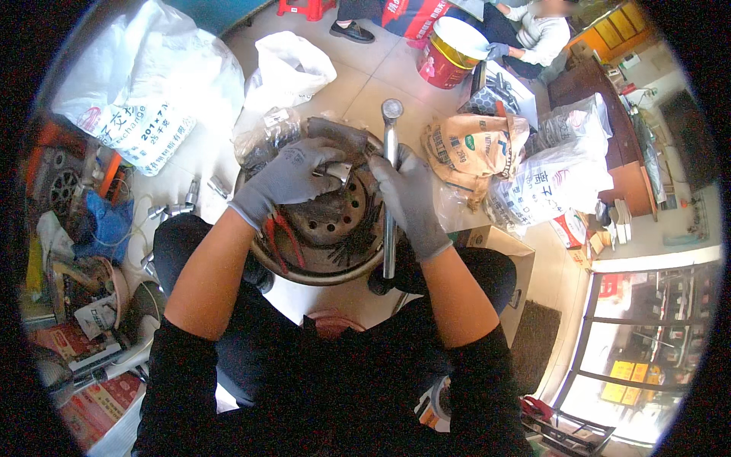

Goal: The person sits on the floor and uses a hammer to shape small cylindrical metal parts. They repeatedly pick up a part, place it on a metal base, and strike it with the hammer to deform its shape. The person handles the parts one at a time, rotating them to work on different sides.

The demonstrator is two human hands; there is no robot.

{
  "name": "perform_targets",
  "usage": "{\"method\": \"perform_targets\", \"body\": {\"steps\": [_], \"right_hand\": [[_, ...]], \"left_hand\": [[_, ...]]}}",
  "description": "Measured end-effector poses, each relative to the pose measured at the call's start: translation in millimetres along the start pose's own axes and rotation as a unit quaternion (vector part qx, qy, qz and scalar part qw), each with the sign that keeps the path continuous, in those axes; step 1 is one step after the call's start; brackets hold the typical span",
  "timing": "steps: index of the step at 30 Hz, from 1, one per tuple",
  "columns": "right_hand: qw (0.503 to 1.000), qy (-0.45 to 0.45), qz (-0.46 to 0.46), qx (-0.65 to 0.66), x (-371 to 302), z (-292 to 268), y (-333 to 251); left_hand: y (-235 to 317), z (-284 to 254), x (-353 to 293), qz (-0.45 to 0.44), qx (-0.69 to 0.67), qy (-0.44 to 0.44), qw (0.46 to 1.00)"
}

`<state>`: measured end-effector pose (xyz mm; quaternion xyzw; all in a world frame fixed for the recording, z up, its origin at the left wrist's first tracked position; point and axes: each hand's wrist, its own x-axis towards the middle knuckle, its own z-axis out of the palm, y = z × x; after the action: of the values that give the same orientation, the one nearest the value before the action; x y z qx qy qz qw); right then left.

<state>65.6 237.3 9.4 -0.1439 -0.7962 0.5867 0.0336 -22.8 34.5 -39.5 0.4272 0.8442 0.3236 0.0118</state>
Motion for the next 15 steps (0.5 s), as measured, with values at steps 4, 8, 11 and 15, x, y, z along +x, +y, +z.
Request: {"method": "perform_targets", "body": {"steps": [4, 8, 11, 15], "right_hand": [[0.998, -0.001, -0.019, -0.060, 17.5, 2.8, 7.4], [0.995, -0.011, -0.056, -0.087, 24.9, 6.0, 16.1], [0.989, -0.018, -0.071, -0.128, 27.5, 6.9, 14.5], [0.976, 0.010, -0.082, -0.200, 25.3, 9.6, -1.3]], "left_hand": [[2.3, 1.0, 1.6, 0.013, -0.033, 0.017, 0.999], [2.8, 1.1, 1.9, 0.015, -0.050, 0.027, 0.998], [3.3, 3.8, 3.1, 0.003, -0.082, 0.043, 0.996], [6.9, 10.5, 8.9, 0.005, -0.108, 0.088, 0.990]]}}
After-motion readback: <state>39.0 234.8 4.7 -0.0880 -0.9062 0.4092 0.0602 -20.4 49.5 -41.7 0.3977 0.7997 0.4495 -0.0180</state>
